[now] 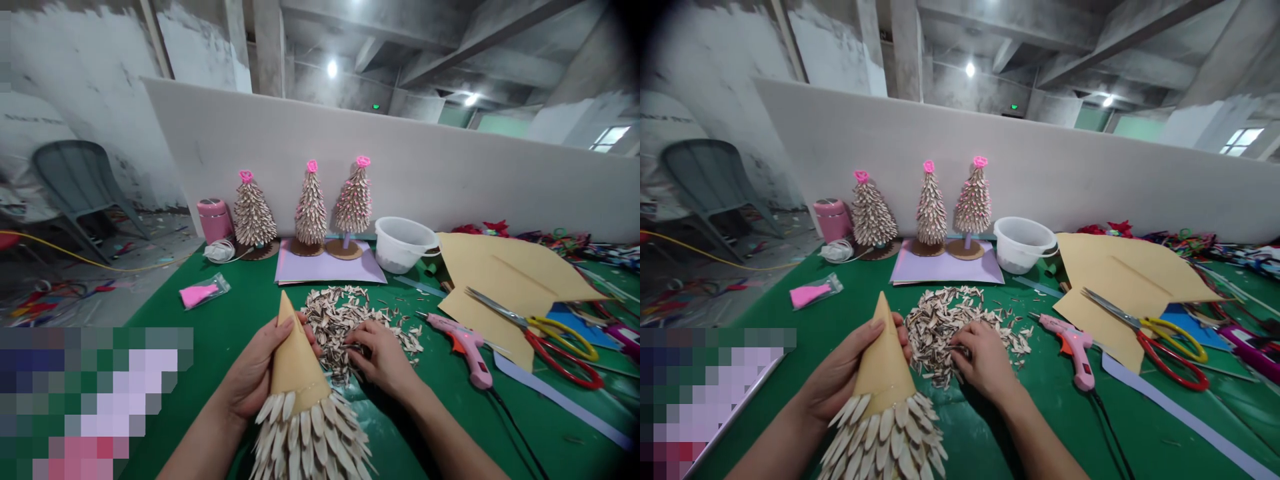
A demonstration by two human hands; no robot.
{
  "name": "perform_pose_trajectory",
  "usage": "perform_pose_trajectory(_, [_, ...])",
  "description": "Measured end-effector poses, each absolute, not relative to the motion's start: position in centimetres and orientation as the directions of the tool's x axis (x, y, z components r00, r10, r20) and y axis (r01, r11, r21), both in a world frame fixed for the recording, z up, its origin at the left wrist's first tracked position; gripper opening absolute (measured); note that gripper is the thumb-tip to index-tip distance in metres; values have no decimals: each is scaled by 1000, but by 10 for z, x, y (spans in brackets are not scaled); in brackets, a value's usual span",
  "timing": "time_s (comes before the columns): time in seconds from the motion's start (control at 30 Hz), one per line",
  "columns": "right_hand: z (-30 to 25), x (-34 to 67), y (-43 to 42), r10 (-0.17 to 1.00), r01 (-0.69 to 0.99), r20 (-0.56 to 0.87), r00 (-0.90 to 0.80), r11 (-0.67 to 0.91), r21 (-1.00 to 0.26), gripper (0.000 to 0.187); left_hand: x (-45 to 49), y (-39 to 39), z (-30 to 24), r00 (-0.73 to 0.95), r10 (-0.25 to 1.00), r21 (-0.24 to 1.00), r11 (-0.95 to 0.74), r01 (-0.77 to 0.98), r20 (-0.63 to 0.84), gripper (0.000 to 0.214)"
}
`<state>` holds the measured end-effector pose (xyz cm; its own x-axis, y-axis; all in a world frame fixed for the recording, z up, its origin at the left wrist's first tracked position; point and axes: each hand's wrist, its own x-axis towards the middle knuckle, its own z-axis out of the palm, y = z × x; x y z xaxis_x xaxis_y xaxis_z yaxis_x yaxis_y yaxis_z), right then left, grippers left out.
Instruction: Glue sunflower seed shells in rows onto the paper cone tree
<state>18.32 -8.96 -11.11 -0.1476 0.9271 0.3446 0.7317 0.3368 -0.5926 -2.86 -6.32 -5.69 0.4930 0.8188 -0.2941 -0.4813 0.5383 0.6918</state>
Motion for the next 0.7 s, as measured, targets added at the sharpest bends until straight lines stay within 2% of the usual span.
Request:
perform_pose_trajectory(0.2, [-112, 194, -89, 931, 678, 364, -13, 276, -682, 14, -29, -63, -57, 503, 816, 682, 542, -491, -287, 14])
perform_pose_trajectory(0.37, [-120, 203, -85, 938, 550, 321, 133, 200, -811, 21, -29, -63, -58, 497, 820, 676, 539, -502, -284, 16])
perform_pose_trajectory(0.57, [-129, 206, -80, 967, 258, 172, 186, 121, -959, 19, -29, -62, -59, 466, 833, 688, 527, -500, -299, 16])
perform_pose_trajectory(0.7, [-126, 208, -80, 979, -5, 60, 195, 62, -998, 19, -28, -63, -59, 467, 831, 685, 530, -500, -303, 16])
